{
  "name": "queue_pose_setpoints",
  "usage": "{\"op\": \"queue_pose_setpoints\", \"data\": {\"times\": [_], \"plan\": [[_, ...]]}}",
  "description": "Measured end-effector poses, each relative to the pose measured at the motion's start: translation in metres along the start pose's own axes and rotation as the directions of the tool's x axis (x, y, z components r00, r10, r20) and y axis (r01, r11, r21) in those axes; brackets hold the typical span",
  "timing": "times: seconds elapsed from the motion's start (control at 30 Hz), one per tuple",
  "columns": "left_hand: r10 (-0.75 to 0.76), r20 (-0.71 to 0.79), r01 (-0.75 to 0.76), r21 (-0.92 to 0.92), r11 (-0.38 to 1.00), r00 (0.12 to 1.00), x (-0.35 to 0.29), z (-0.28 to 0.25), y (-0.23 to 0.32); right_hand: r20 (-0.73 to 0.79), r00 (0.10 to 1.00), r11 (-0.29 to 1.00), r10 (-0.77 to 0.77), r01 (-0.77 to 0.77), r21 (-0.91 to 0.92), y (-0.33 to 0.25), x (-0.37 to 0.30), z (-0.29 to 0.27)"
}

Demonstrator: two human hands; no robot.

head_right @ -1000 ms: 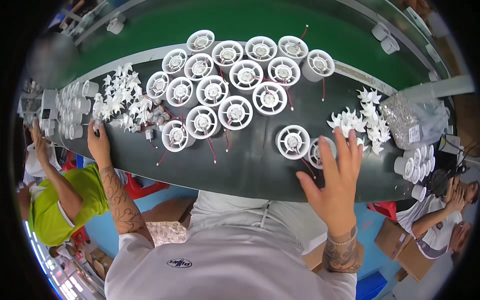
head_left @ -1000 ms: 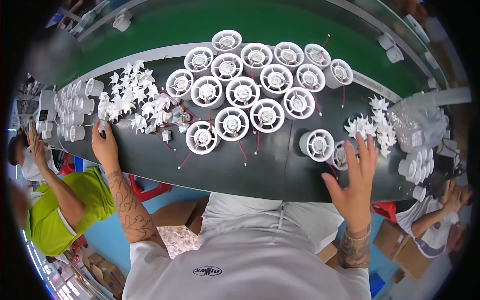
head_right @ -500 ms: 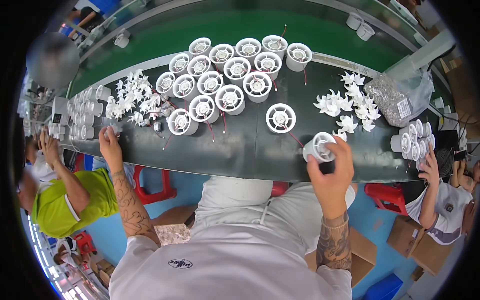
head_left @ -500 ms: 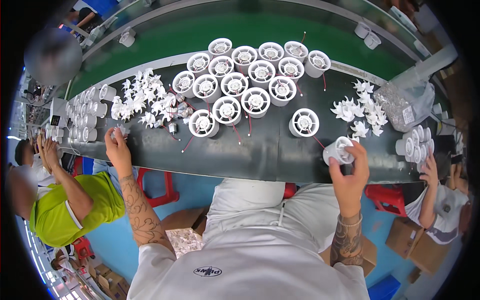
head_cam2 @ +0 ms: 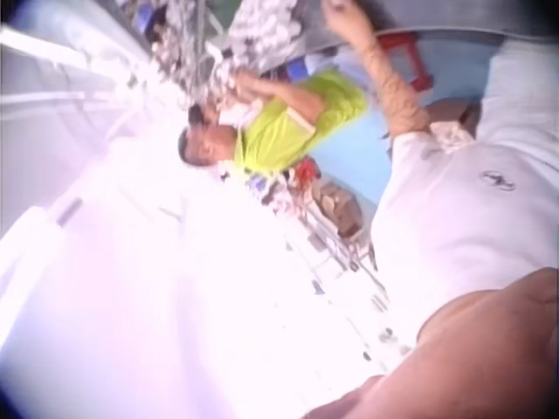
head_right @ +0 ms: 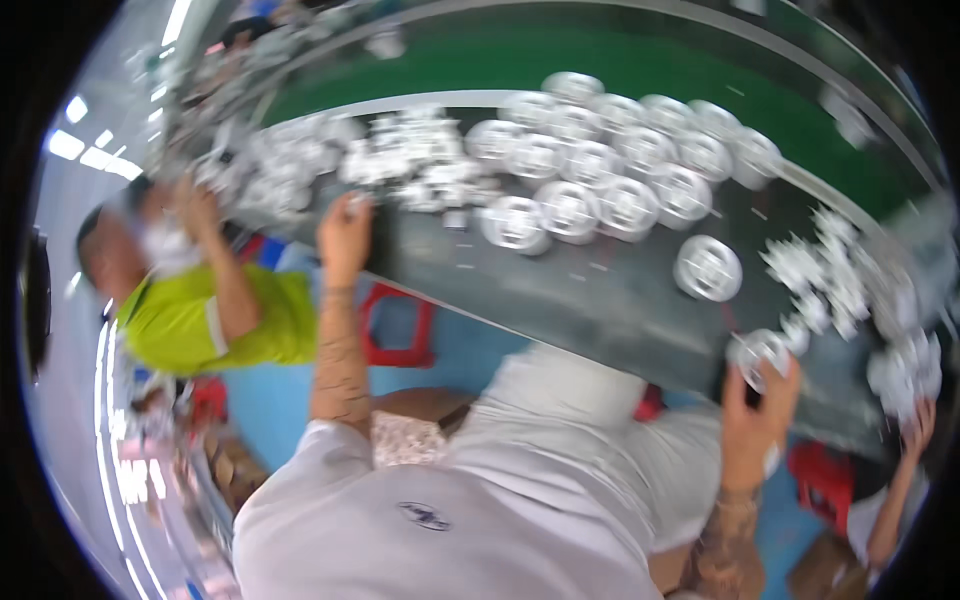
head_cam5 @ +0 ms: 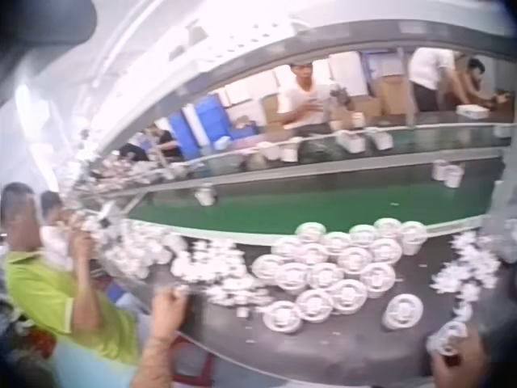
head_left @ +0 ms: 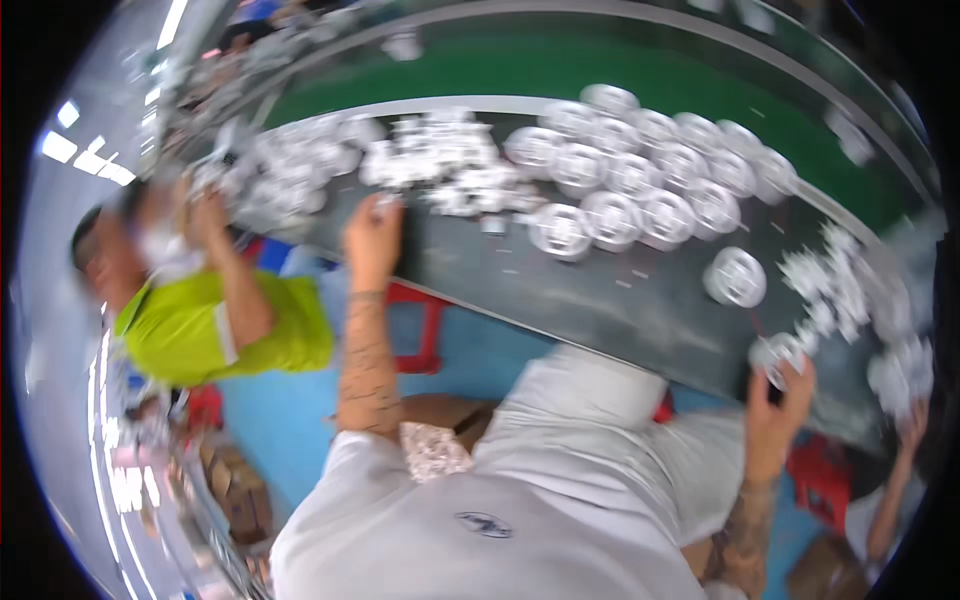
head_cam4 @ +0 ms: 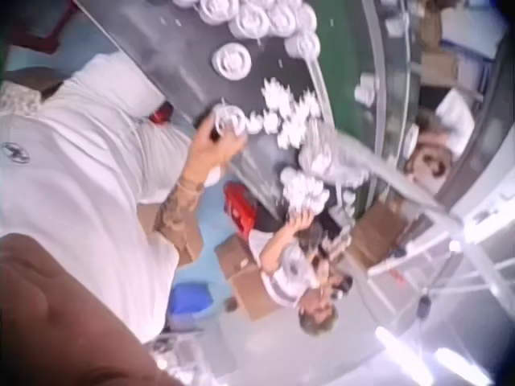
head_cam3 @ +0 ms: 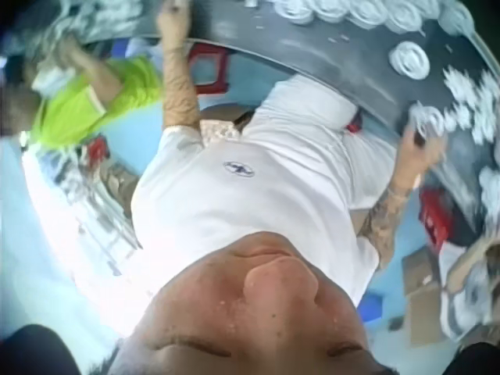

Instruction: The recorder is assembling small white plastic housings with electronic components on a production line.

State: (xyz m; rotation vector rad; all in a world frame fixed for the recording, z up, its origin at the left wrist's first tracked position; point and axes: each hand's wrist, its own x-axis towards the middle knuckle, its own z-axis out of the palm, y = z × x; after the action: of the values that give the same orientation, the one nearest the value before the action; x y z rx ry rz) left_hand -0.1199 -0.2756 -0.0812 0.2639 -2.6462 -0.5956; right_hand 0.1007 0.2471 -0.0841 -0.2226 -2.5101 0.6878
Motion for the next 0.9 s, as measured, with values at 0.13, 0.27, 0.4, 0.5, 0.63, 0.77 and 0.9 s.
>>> {"op": "queue_pose_setpoints", "data": {"times": [0.13, 0.27, 0.4, 0.5, 0.63, 0.77, 0.9], "plan": [[-0.095, 0.143, 0.161, -0.576, 0.801, 0.985, -0.003, 0.001, 0.004, -0.118, 0.987, 0.994, -0.106, 0.102, -0.041, 0.025, -0.012, 0.019], [-0.198, 0.162, 0.255, -0.607, 0.753, 0.967, 0.0, -0.012, -0.004, -0.144, 0.989, 0.998, -0.046, 0.051, 0.032, 0.014, -0.004, 0.03], [-0.261, 0.15, 0.297, -0.61, 0.735, 0.954, 0.002, -0.013, 0.009, -0.138, 0.989, 0.998, -0.057, 0.06, 0.013, 0.01, -0.002, 0.029], [-0.259, 0.234, 0.349, -0.674, 0.652, 0.937, 0.001, -0.016, 0.013, -0.143, 0.988, 0.998, -0.057, 0.057, -0.001, 0.006, 0.0, 0.028], [-0.197, 0.334, 0.386, -0.833, 0.396, 0.922, -0.021, -0.024, 0.042, -0.146, 0.986, 0.996, -0.085, 0.086, 0.002, -0.002, 0.007, 0.026], [0.008, 0.312, 0.289, -0.888, 0.357, 0.95, -0.072, -0.03, 0.128, -0.104, 0.994, 0.997, -0.044, 0.051, 0.059, -0.012, 0.02, 0.021], [0.372, 0.368, 0.331, -0.93, 0.162, 0.852, -0.116, -0.024, 0.179, -0.005, 0.94, 0.72, 0.342, -0.259, 0.643, -0.035, 0.013, 0.026]]}}
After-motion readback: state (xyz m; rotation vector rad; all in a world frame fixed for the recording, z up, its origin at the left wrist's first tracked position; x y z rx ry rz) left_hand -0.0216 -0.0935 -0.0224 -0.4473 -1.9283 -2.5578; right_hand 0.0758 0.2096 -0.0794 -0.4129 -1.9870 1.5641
